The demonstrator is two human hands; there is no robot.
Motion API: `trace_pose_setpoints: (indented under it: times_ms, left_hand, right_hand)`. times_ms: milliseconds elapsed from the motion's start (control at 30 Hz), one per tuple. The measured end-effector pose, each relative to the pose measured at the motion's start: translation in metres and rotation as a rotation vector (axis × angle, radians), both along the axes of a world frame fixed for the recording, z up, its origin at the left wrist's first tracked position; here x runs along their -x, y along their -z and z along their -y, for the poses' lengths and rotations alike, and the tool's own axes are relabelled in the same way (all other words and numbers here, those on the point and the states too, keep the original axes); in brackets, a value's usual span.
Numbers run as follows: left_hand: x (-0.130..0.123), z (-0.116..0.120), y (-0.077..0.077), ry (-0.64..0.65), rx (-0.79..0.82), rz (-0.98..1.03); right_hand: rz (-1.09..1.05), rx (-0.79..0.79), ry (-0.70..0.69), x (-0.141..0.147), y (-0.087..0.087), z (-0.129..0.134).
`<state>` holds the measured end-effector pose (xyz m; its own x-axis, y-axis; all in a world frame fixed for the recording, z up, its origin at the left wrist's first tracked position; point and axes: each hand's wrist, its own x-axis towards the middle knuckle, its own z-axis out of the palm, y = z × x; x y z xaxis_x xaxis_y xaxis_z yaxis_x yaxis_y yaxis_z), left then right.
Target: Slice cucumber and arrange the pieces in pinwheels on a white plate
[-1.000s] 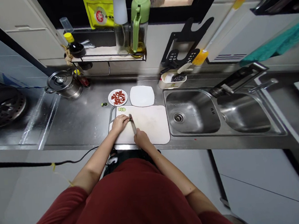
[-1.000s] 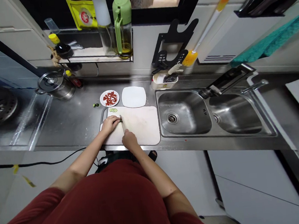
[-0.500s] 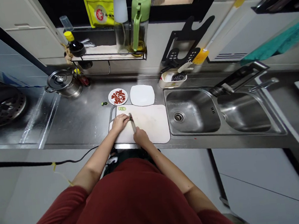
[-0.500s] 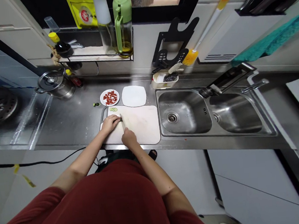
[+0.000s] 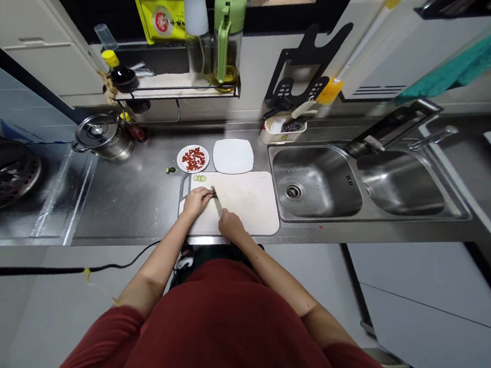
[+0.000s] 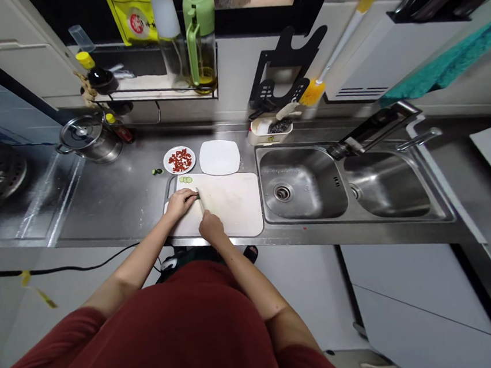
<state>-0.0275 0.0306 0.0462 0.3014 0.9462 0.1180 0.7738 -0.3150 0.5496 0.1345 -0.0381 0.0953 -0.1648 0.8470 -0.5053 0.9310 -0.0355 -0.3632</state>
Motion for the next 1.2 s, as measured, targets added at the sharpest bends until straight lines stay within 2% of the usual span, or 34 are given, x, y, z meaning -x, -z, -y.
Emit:
trace_pose_setpoints:
  times_ms: [300, 500, 867, 1200]
  left_hand:
    - [0.0, 0.0, 0.002, -0.001, -0.012, 0.027]
    - [0.0, 0.0, 0.002, -0.008, -0.004, 0.015]
    - [0.0, 0.001, 0.0, -0.007, -0.015, 0.016]
    - [0.0, 0.0, 0.001, 0.005, -0.009, 0.019]
  right_hand:
    - [0.002, 0.019, 0.026, 0.007, 0.003, -0.01]
    - [-0.001, -0.023, 0.027, 0.011, 0.006, -0.015]
    - [0.023, 0.003, 0.013, 0.004, 0.007, 0.003]
    - [0.016, 0.028, 0.024, 0.006, 0.009, -0.003]
